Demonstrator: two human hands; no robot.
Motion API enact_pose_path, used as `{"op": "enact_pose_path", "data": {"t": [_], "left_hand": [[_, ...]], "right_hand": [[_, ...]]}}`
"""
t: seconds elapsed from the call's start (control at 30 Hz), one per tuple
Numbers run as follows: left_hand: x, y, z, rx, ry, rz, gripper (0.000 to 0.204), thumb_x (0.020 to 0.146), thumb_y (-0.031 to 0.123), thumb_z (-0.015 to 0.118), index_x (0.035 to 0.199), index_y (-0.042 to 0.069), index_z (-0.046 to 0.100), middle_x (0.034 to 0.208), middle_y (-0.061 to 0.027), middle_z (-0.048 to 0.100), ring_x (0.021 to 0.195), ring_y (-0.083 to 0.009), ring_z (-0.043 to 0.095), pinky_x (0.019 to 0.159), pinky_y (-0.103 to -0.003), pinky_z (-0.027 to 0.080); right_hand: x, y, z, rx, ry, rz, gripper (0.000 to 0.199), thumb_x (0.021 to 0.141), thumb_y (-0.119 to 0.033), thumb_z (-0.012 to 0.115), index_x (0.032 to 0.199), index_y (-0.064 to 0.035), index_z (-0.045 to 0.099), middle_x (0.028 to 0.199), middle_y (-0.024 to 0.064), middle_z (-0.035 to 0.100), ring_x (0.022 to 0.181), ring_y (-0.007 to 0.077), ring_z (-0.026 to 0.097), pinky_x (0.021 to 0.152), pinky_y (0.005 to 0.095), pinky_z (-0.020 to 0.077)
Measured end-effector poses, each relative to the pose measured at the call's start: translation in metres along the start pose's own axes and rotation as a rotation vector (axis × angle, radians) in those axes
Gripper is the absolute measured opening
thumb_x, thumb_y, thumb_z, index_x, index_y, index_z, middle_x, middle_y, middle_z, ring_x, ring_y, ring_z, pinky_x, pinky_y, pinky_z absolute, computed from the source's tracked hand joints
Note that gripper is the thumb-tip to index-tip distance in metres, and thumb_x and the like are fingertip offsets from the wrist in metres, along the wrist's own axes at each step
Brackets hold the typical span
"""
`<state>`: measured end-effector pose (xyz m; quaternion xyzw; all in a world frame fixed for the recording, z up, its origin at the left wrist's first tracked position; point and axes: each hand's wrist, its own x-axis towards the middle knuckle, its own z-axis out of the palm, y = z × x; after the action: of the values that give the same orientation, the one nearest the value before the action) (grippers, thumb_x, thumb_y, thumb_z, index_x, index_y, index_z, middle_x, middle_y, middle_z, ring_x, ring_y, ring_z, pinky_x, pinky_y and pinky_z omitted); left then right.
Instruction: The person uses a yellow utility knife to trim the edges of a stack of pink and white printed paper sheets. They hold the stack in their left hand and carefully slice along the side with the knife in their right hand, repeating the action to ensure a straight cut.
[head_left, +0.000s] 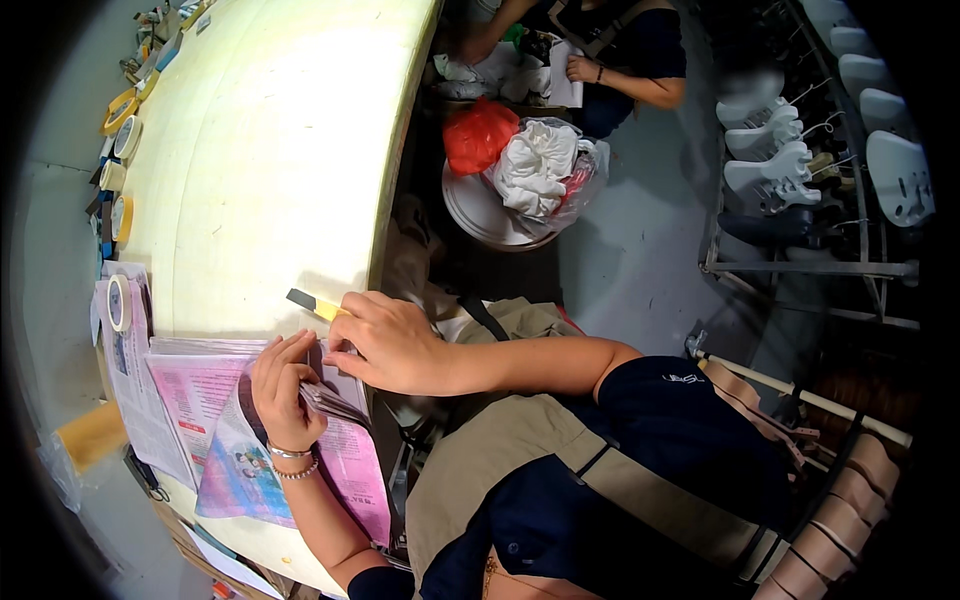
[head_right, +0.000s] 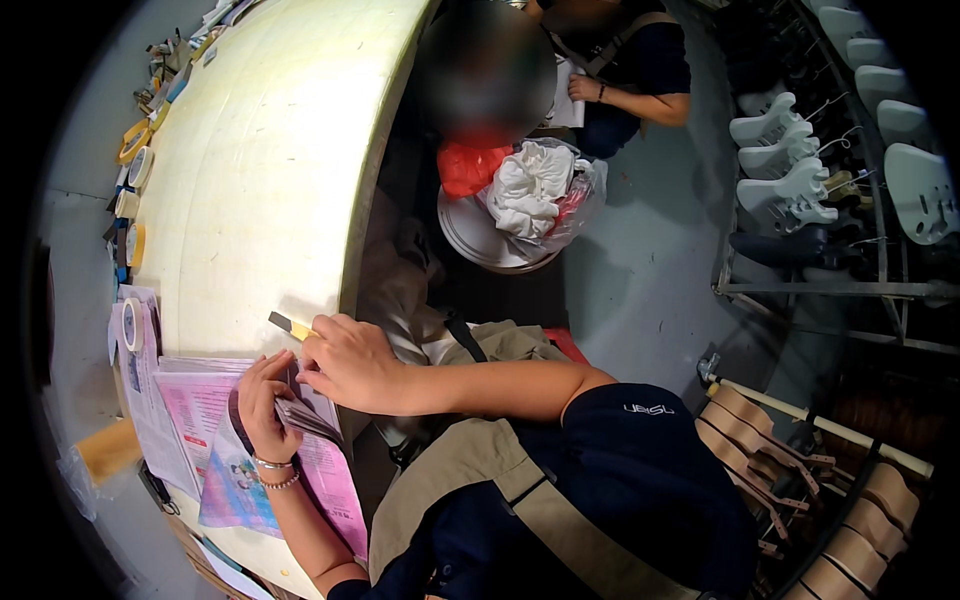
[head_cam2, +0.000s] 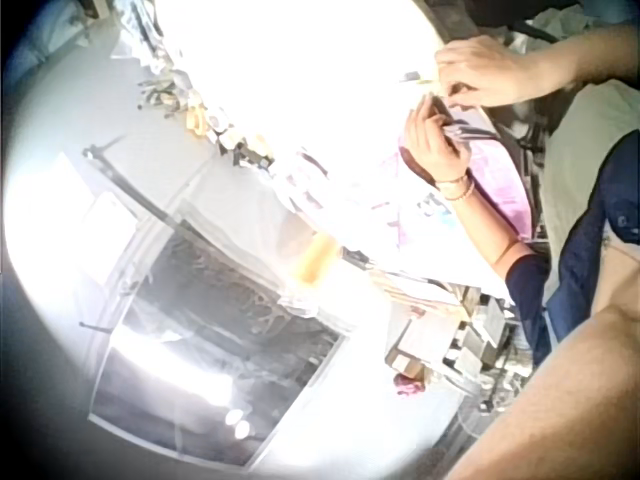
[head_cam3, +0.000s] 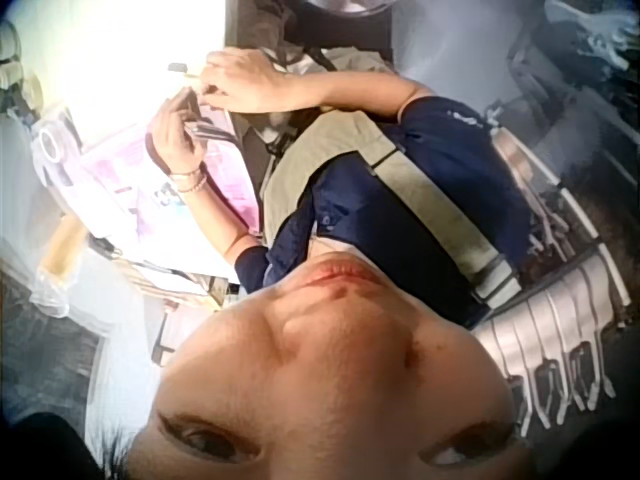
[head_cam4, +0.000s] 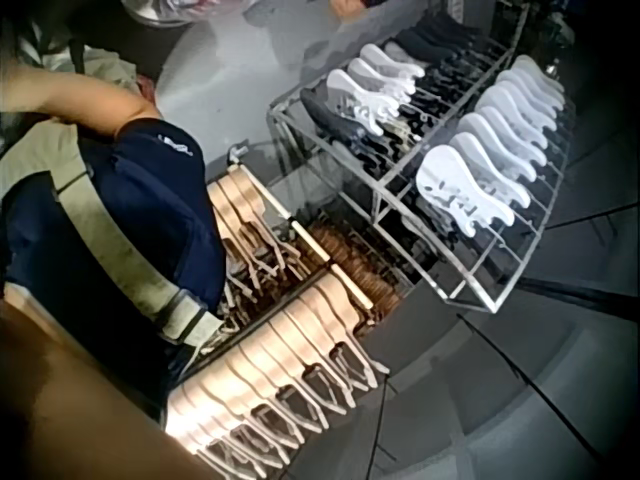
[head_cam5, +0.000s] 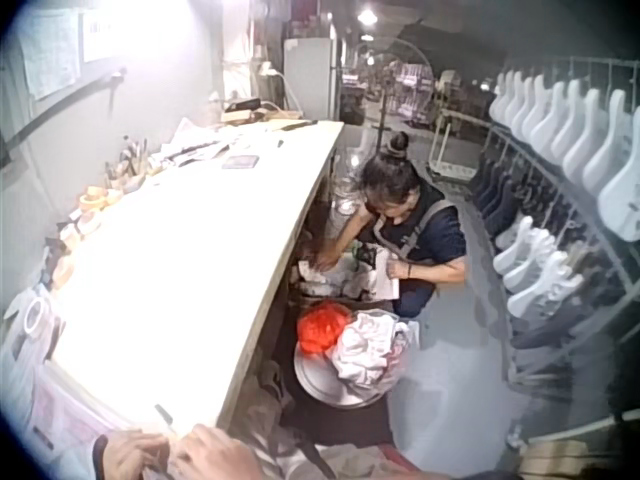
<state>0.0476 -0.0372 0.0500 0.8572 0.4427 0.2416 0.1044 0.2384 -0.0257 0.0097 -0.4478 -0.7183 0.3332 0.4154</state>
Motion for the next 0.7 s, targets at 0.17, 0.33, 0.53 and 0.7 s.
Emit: {"op": "enact_pose_path", "data": {"t": [0.17, 0.33, 0.53, 0.7], "left_hand": [[-0.0003, -0.0009, -0.0005, 0.000, -0.004, 0.007, 0.016, 0.064, 0.019, 0.052, 0.070, 0.005, 0.048, 0.109, -0.0165, 0.068, 0.107, -0.0344, 0.062, 0.097, -0.049, 0.045], [0.0001, -0.0002, -0.0011, 0.001, -0.007, 0.004, 0.017, 0.065, 0.020, 0.052, 0.070, 0.005, 0.049, 0.109, -0.0165, 0.068, 0.107, -0.0344, 0.062, 0.098, -0.049, 0.044], [-0.0004, 0.0002, -0.0013, -0.008, -0.005, 0.005, 0.016, 0.064, 0.018, 0.053, 0.070, 0.005, 0.048, 0.109, -0.0168, 0.068, 0.108, -0.0344, 0.062, 0.098, -0.049, 0.044], [-0.0010, -0.0008, -0.0018, -0.011, 0.011, 0.015, 0.013, 0.063, 0.015, 0.053, 0.068, 0.005, 0.046, 0.107, -0.0171, 0.069, 0.106, -0.0351, 0.063, 0.096, -0.049, 0.045]], "right_hand": [[0.0011, 0.0001, 0.0010, 0.015, 0.013, 0.016, 0.013, 0.077, -0.020, 0.071, 0.076, -0.0098, 0.064, 0.082, 0.0056, 0.055, 0.081, 0.0258, 0.060, 0.066, 0.0370, 0.0487], [0.0023, 0.0020, 0.0005, 0.048, 0.012, 0.013, 0.011, 0.076, -0.017, 0.071, 0.074, -0.0095, 0.063, 0.080, 0.0051, 0.056, 0.079, 0.0255, 0.060, 0.064, 0.0372, 0.0482], [0.0043, 0.0028, -0.0004, 0.059, -0.036, -0.004, 0.013, 0.075, -0.017, 0.072, 0.073, -0.0089, 0.062, 0.079, 0.0055, 0.056, 0.079, 0.0255, 0.059, 0.065, 0.0372, 0.0475], [0.0025, 0.0052, 0.0007, 0.092, 0.003, -0.002, 0.015, 0.077, -0.019, 0.072, 0.075, -0.0076, 0.062, 0.079, 0.0061, 0.055, 0.079, 0.0256, 0.059, 0.065, 0.0372, 0.0472]]}}
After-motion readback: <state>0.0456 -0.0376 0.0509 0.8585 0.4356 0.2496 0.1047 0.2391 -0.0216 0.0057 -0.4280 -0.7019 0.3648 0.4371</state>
